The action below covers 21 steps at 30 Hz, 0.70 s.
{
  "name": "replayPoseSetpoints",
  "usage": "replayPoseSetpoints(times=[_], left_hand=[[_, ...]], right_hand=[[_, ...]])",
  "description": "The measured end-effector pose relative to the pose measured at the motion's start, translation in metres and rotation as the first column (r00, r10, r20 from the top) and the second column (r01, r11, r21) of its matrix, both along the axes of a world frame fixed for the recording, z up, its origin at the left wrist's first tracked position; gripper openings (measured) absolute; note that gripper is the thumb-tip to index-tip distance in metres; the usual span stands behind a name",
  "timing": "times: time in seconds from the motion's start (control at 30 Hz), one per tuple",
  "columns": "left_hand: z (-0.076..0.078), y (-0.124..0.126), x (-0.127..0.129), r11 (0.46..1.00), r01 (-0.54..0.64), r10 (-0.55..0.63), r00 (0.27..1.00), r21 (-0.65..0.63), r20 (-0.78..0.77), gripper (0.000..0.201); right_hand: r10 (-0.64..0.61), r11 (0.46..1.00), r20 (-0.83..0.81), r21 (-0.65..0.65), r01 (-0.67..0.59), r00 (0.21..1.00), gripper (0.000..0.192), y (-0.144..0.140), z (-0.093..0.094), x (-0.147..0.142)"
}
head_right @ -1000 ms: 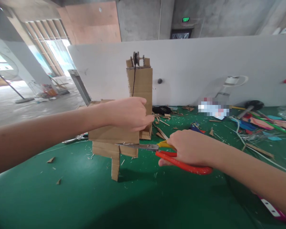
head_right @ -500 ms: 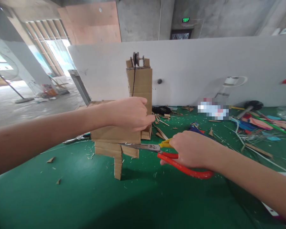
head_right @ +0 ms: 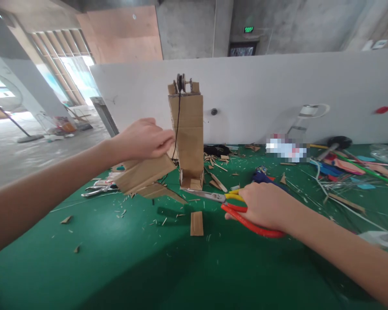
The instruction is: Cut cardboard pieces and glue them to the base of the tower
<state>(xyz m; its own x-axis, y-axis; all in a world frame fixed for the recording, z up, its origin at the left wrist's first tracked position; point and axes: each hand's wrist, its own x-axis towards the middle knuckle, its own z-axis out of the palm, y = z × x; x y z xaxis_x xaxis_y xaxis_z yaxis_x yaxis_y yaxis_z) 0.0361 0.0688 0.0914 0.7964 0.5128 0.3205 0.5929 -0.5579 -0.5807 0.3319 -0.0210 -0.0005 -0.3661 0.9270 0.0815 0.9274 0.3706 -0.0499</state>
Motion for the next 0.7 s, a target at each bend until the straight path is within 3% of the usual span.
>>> replayPoseSetpoints(times=[0.13, 0.27, 0.37, 0.53, 0.63, 0.7], left_hand=[[-0.009, -0.005, -0.026, 0.973, -0.165, 0.215, 0.909, -0.164, 0.358, 0.025], [-0.031, -0.007, -0.042, 0.920, -0.054, 0.300, 0.732, -0.387, 0.611, 0.021], [-0.060, -0.003, -0.045, 0.861, 0.013, 0.378, 0.651, -0.508, 0.658, 0.024], [-0.114, -0.003, -0.040, 0.750, 0.104, 0.506, 0.546, -0.654, 0.667, 0.028], [-0.134, -0.008, -0.034, 0.717, 0.140, 0.540, 0.508, -0.683, 0.671, 0.027], [-0.140, -0.012, -0.028, 0.711, 0.160, 0.544, 0.492, -0.684, 0.680, 0.027]], right_hand=[[-0.124, 0.988, 0.169, -0.071, 0.138, 0.978, 0.052, 0.000, -0.010, 0.000], [-0.076, 0.993, 0.081, -0.088, 0.083, 0.994, 0.042, 0.004, -0.025, -0.008], [0.047, 0.994, -0.035, -0.099, -0.050, 0.998, 0.030, 0.014, -0.033, -0.013], [-0.018, 0.990, -0.295, -0.142, -0.025, 0.955, 0.043, 0.019, -0.022, -0.027], [0.037, 0.988, -0.468, -0.116, -0.103, 0.883, 0.049, 0.007, -0.018, -0.051], [0.148, 0.974, -0.497, -0.076, -0.213, 0.855, 0.055, -0.002, -0.023, -0.074]])
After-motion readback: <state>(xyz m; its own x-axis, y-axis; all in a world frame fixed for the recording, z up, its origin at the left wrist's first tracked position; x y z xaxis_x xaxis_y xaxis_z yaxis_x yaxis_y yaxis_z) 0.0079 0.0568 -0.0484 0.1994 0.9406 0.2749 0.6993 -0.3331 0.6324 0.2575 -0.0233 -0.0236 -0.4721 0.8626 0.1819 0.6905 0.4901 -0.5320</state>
